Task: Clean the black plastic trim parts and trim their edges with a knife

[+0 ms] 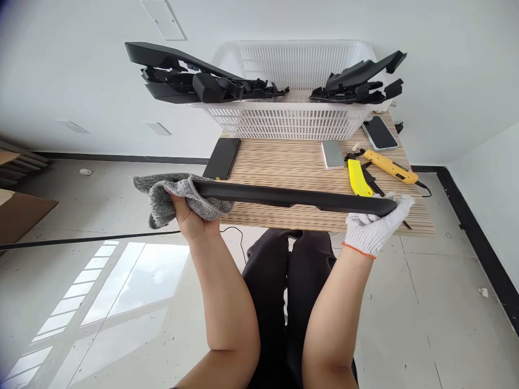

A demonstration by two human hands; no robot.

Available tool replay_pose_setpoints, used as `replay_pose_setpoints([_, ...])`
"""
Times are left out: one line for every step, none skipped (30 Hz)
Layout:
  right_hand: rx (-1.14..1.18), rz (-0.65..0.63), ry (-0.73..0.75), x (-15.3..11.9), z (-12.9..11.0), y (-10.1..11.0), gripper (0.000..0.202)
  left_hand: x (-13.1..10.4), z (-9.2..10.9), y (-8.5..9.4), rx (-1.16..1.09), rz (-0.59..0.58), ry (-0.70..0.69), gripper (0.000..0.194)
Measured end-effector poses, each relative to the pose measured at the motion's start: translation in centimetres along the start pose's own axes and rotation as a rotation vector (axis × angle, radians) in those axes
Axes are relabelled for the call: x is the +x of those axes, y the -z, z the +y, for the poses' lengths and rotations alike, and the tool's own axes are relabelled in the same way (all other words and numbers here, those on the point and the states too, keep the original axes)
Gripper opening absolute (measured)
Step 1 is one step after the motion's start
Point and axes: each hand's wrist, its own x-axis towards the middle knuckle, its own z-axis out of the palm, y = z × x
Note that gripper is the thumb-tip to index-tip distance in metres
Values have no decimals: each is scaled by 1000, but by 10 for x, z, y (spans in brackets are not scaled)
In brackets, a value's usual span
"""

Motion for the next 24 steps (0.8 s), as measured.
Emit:
replay_pose_setpoints([-6,3,3,0,0,0,37,0,0,0,-6,7,-1,22])
replay_pose_setpoints([-13,6,3,0,0,0,37,0,0,-1,-6,13,-3,22])
replay_pose_setpoints([-21,7,3,0,0,0,37,0,1,-2,-3,20,-4,22])
replay_pose_setpoints([-30,6,1,-1,0,1,38,0,1,-2,-3,29,-4,21])
replay_pose_setpoints([-39,6,-3,-1,1,1,38,-1,2,-3,-6,42,-5,21])
replay_pose_setpoints([-47,7,-4,-2,1,1,38,-1,2,-4,-11,58,-6,20])
replay_pose_setpoints([-53,7,-3,-2,1,1,38,-1,2,-4,-14,74,-6,18])
replay_pose_setpoints([-59,6,-2,-2,1,1,38,-1,2,-5,-11,90,-5,17])
replay_pose_setpoints([-63,2,-2,-3,1,1,38,-2,2,-5,-5,103,-3,17])
replay_pose_setpoints([-65,-4,-1,-3,2,1,38,-2,2,-5,1,111,-4,18])
replay_pose_setpoints([-67,-11,0,-3,2,1,37,-2,2,-5,3,118,-11,21])
replay_pose_setpoints([-65,-14,2,-3,2,1,37,-2,2,-5,4,110,-17,24])
replay_pose_setpoints([-62,-15,5,-3,2,1,37,-3,2,-5,5,86,-23,28])
replay_pose_setpoints([-56,-15,8,-3,2,0,37,-3,2,-4,10,46,-29,32])
replay_pose_setpoints([-50,-15,10,-4,2,0,37,-3,1,-3,19,-3,-34,35])
replay_pose_setpoints([-43,-14,10,-4,2,-1,37,-4,1,-3,30,-53,-36,36])
replay_pose_setpoints([-37,-13,6,-4,1,-1,37,-4,1,-2,39,-97,-35,36])
replay_pose_setpoints([-33,-13,-1,-4,1,-1,37,-5,1,-2,43,-126,-36,36])
replay_pose_setpoints([-34,-13,-10,-4,1,-2,36,-6,1,-2,41,-142,-38,36])
replay_pose_setpoints([-39,-12,-15,-4,2,-2,36,-7,1,-3,37,-156,-36,37])
replay_pose_setpoints([-51,-8,-17,-4,2,-2,36,-8,2,-5,30,-171,-31,38])
replay_pose_setpoints([-69,-1,-17,-4,2,-2,36,-9,2,-6,21,-188,-22,40])
replay_pose_setpoints([-87,9,-12,-5,2,-2,37,-10,2,-7,9,-204,-13,41])
replay_pose_setpoints([-104,20,-8,-5,2,-2,39,-10,1,-9,-7,-219,-1,40])
